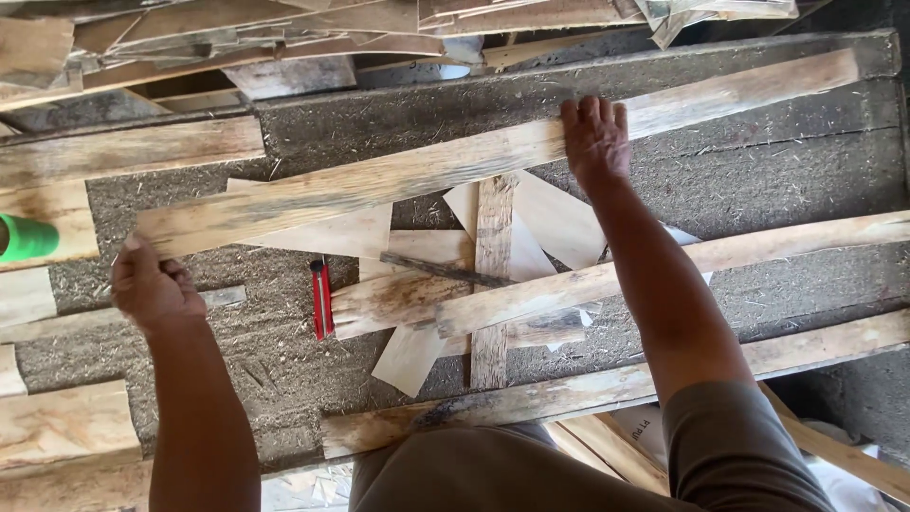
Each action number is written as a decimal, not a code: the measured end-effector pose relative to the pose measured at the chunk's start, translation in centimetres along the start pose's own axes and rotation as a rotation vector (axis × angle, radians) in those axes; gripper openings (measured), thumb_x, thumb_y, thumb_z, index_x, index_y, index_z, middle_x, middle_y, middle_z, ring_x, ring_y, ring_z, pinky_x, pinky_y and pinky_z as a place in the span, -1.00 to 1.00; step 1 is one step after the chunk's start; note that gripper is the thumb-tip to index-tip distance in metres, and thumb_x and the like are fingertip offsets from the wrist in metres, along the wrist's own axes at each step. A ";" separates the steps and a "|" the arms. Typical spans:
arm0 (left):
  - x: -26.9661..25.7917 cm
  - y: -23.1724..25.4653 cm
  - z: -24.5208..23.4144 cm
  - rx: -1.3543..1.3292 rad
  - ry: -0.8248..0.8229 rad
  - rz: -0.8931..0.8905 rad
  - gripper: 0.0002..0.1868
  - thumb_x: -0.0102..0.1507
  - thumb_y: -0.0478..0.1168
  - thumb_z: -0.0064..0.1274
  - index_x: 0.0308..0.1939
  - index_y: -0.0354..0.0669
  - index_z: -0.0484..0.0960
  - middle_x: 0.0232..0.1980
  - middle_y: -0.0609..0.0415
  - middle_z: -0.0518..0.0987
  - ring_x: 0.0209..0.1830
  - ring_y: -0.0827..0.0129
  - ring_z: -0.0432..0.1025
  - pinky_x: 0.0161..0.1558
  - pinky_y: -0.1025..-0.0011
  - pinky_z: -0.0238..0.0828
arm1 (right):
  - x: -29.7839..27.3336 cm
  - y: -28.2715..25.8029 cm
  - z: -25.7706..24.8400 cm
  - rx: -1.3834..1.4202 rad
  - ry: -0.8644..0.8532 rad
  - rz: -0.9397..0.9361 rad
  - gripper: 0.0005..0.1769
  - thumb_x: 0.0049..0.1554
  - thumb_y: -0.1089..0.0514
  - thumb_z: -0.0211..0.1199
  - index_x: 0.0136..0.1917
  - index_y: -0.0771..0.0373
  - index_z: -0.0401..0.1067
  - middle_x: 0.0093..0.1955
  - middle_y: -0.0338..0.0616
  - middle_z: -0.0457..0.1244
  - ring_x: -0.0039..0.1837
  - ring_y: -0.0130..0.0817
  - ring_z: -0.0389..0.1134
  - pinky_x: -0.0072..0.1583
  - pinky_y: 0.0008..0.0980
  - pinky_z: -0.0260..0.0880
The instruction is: Sorting and organizing small pieces of thin wood on a workbench in a workshop.
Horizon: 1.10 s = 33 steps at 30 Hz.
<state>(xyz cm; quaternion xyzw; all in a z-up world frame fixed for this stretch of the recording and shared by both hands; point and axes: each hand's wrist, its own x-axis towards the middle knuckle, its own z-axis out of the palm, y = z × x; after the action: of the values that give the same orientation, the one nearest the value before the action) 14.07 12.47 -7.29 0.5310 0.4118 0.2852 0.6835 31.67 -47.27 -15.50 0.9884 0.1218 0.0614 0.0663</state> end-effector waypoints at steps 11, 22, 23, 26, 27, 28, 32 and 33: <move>-3.1 -2.6 9.3 0.003 -0.093 -0.185 -0.91 0.30 -0.21 0.29 -0.26 -0.11 0.75 -0.34 0.11 0.71 -0.59 0.65 0.43 -0.65 0.65 0.36 | 3.0 6.0 2.0 -0.083 -0.313 0.367 -0.02 0.04 0.23 0.45 0.58 0.16 -0.03 0.53 0.25 -0.06 0.31 0.15 0.24 0.04 0.00 0.56; 4.9 -12.8 13.0 -0.019 -0.012 -0.123 -0.90 0.33 -0.29 0.21 -0.25 -0.20 0.60 -0.45 0.10 0.57 -0.59 0.52 0.43 -0.64 0.58 0.37 | -1.7 1.2 -1.2 0.244 -0.166 0.379 -0.03 0.17 0.11 0.48 0.67 0.20 0.01 0.66 0.17 -0.22 0.44 0.16 0.22 0.10 0.04 0.51; 4.7 -12.6 13.4 0.050 0.018 -0.180 -0.93 0.32 -0.28 0.19 -0.22 -0.19 0.62 -0.45 0.10 0.59 -0.59 0.52 0.46 -0.63 0.59 0.40 | -2.9 0.6 -1.0 0.236 -0.128 0.336 -0.05 0.17 0.09 0.47 0.67 0.24 0.04 0.65 0.19 -0.21 0.45 0.16 0.20 0.11 0.01 0.52; 6.3 -14.8 13.8 0.079 0.006 -0.216 -0.92 0.32 -0.28 0.14 -0.15 -0.21 0.66 -0.42 0.08 0.63 -0.57 0.51 0.49 -0.59 0.59 0.46 | -5.9 -1.0 -1.0 0.232 -0.081 0.252 -0.08 0.16 0.05 0.46 0.65 0.28 0.10 0.63 0.18 -0.19 0.46 0.13 0.19 0.12 -0.03 0.53; 7.3 -16.1 14.0 0.044 -0.058 -0.200 -0.89 0.33 -0.29 0.11 -0.11 -0.24 0.67 -0.39 0.06 0.64 -0.56 0.50 0.49 -0.57 0.59 0.49 | -6.9 -1.5 -1.1 0.228 -0.072 0.231 -0.09 0.15 0.04 0.46 0.64 0.28 0.13 0.63 0.17 -0.18 0.45 0.10 0.21 0.12 -0.04 0.53; 7.3 -15.8 14.4 0.038 -0.047 -0.195 -0.89 0.33 -0.29 0.11 -0.11 -0.24 0.67 -0.39 0.06 0.64 -0.56 0.50 0.49 -0.57 0.59 0.49 | -7.5 -1.9 -1.0 0.231 -0.069 0.218 -0.09 0.15 0.04 0.46 0.64 0.28 0.13 0.63 0.17 -0.18 0.45 0.10 0.21 0.12 -0.04 0.53; 8.0 -15.3 16.1 0.179 -0.057 -0.179 -0.83 0.33 -0.28 0.12 -0.04 -0.20 0.74 -0.34 -0.03 0.68 -0.56 0.47 0.50 -0.57 0.56 0.53 | -9.6 -2.9 -1.0 0.289 -0.090 0.195 -0.16 0.17 0.06 0.44 0.62 0.26 0.19 0.64 0.12 -0.17 0.37 -0.03 0.26 0.12 -0.08 0.56; 8.3 -15.4 16.4 0.256 -0.088 -0.177 -0.80 0.34 -0.24 0.13 -0.02 -0.15 0.77 -0.30 -0.05 0.70 -0.56 0.48 0.48 -0.55 0.58 0.53 | -10.1 -3.0 -1.1 0.301 -0.107 0.199 -0.17 0.17 0.06 0.43 0.60 0.26 0.20 0.64 0.11 -0.17 0.33 -0.05 0.27 0.11 -0.10 0.57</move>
<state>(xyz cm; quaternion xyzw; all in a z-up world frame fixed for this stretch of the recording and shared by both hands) 31.69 7.04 -22.68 0.5874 0.4594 0.1456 0.6502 21.11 -46.79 -15.93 0.9962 0.0277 -0.0041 -0.0825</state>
